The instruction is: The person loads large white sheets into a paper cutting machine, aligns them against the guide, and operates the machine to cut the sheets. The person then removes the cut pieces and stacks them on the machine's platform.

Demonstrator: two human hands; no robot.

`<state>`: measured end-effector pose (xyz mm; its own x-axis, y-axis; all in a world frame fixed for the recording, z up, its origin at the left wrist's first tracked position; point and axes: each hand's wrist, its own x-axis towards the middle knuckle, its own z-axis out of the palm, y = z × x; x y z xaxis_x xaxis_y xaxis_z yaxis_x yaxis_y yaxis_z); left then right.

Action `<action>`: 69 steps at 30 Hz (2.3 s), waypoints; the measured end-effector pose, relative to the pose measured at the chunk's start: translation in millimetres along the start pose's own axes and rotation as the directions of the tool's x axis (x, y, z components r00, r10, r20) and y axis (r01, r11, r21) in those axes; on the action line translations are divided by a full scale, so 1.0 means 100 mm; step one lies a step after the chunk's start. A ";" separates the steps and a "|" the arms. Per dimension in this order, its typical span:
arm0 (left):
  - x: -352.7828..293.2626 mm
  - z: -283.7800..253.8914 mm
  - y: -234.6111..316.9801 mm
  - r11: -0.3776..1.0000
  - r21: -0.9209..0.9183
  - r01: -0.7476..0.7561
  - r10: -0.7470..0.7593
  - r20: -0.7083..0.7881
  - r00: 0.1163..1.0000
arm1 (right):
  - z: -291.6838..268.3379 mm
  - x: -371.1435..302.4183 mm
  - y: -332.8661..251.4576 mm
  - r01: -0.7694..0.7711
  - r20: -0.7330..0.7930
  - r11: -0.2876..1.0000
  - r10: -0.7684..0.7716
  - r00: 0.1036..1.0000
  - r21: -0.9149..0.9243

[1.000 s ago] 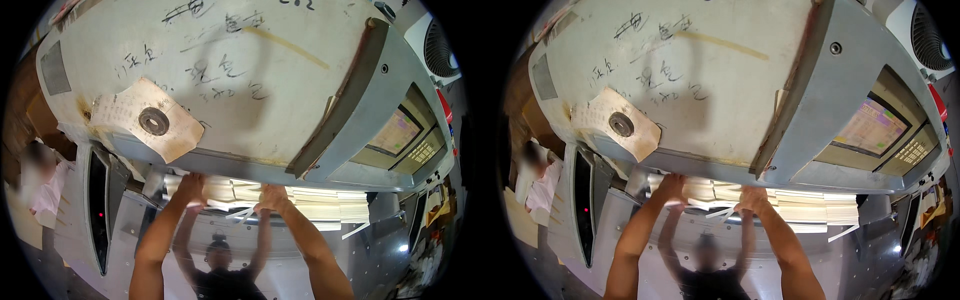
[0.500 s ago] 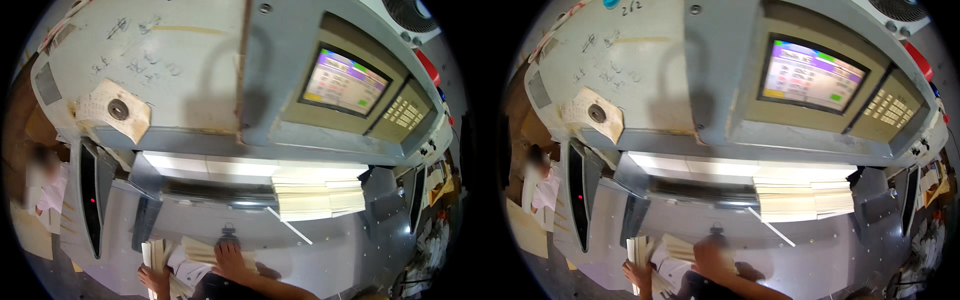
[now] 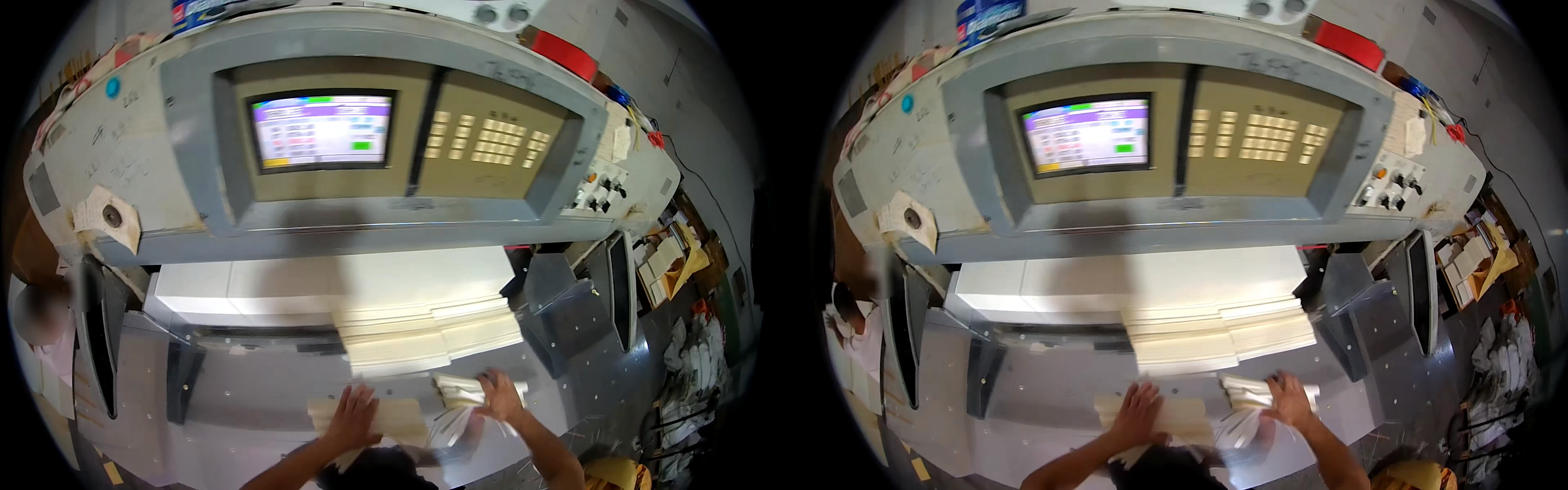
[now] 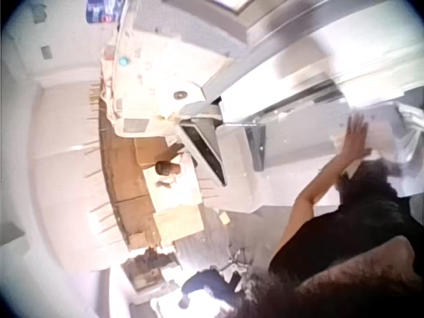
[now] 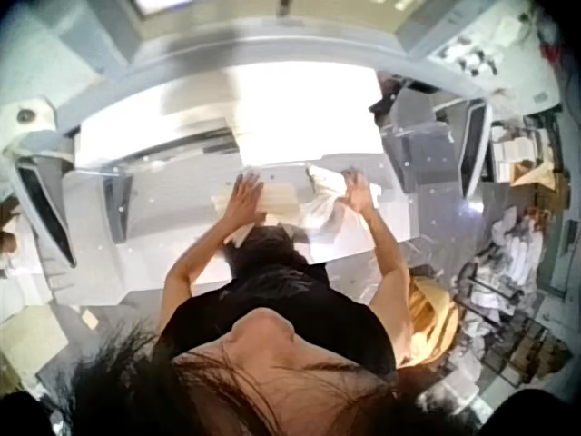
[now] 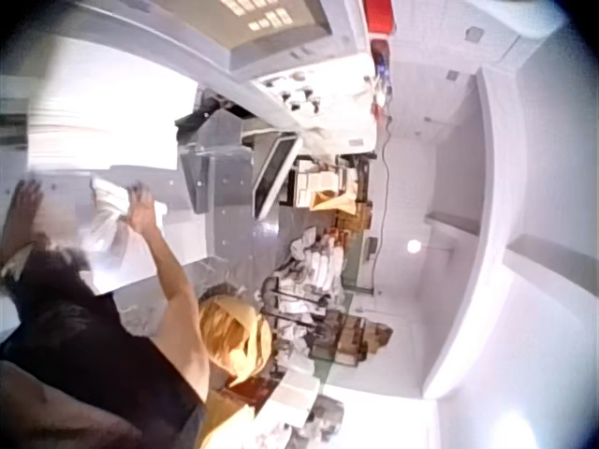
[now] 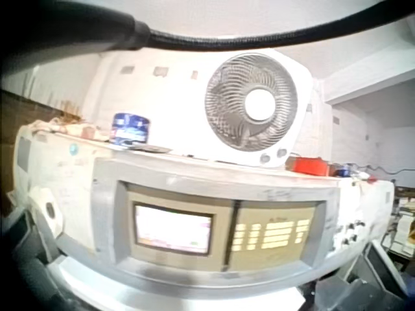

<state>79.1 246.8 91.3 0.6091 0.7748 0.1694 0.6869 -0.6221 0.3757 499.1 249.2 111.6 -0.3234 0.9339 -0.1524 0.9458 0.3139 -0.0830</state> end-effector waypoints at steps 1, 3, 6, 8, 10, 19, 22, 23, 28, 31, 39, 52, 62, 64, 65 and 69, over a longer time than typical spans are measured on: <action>0.31 0.01 -0.02 0.994 0.105 0.025 -0.029 0.033 0.999 | -0.20 0.26 0.07 0.031 0.019 0.999 -0.031 0.999 -0.026; 0.93 0.02 -0.03 0.978 0.196 0.071 -0.088 0.078 0.993 | -0.48 0.62 0.31 0.070 0.046 0.994 -0.067 0.997 -0.081; 1.47 0.02 -0.20 0.955 0.260 0.144 -0.182 0.128 0.975 | -0.57 1.25 0.77 0.208 0.078 0.961 -0.197 0.977 -0.181; 1.65 -0.04 -0.22 0.922 0.321 0.216 -0.285 0.188 0.940 | -0.62 1.52 0.86 0.287 0.146 0.943 -0.263 0.954 -0.171; 1.78 -0.13 -0.15 0.907 0.308 0.289 -0.377 0.283 0.882 | -0.71 1.58 0.88 0.310 0.245 0.946 -0.279 0.928 -0.096; 1.45 -0.01 0.40 0.834 0.362 0.416 -0.510 0.221 0.831 | -0.52 0.82 1.07 0.096 0.234 0.994 -0.107 0.966 0.059; 1.08 0.04 0.59 0.784 0.282 0.553 -0.611 0.198 0.767 | -0.49 0.32 1.19 -0.007 0.222 1.000 0.012 0.975 -0.023; 0.95 0.09 0.66 0.776 0.266 0.572 -0.620 0.150 0.771 | -0.39 0.16 1.28 -0.067 0.214 0.998 0.066 0.975 -0.007; 0.60 0.42 1.33 0.511 0.133 0.849 -0.844 -0.113 0.525 | -0.09 -0.50 1.16 -0.482 0.160 0.864 0.460 0.873 0.147; 0.55 0.69 1.80 0.419 0.002 0.908 -0.901 -0.124 0.416 | 0.02 -0.75 0.68 -0.693 0.221 0.675 0.657 0.721 0.256; 0.03 1.29 3.13 0.225 -0.777 0.588 -0.852 0.136 0.506 | 0.29 -1.46 -0.59 -0.596 0.377 0.553 0.466 0.801 0.582; -0.70 2.01 3.84 -0.661 -0.733 0.163 -0.439 0.553 0.708 | 0.83 -2.83 -0.31 -0.281 0.150 0.323 0.376 0.914 0.904; 0.35 3.07 5.66 -0.345 -0.544 0.765 0.057 0.802 0.595 | 0.78 -5.33 1.18 -0.031 0.206 -0.268 0.658 0.724 0.963; 0.61 3.34 6.59 -0.168 -0.536 0.827 0.265 0.784 0.562 | 0.90 -6.22 1.49 0.055 0.174 -0.237 0.836 0.521 0.970; 0.70 3.33 7.06 -0.079 -0.573 0.816 0.392 0.735 0.554 | 0.71 -6.68 1.54 0.094 0.134 -0.190 0.896 0.423 0.977; 0.50 3.22 9.35 0.093 -0.547 0.832 0.846 0.484 0.224 | 0.07 -8.66 1.31 -0.016 -0.004 0.002 0.996 -0.091 1.000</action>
<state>879.4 -332.8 158.2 0.9093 -0.4072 -0.0857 0.3537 0.6479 0.6746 902.3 -519.2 226.2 0.9715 0.2280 -0.0649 -0.0222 -0.1850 -0.9825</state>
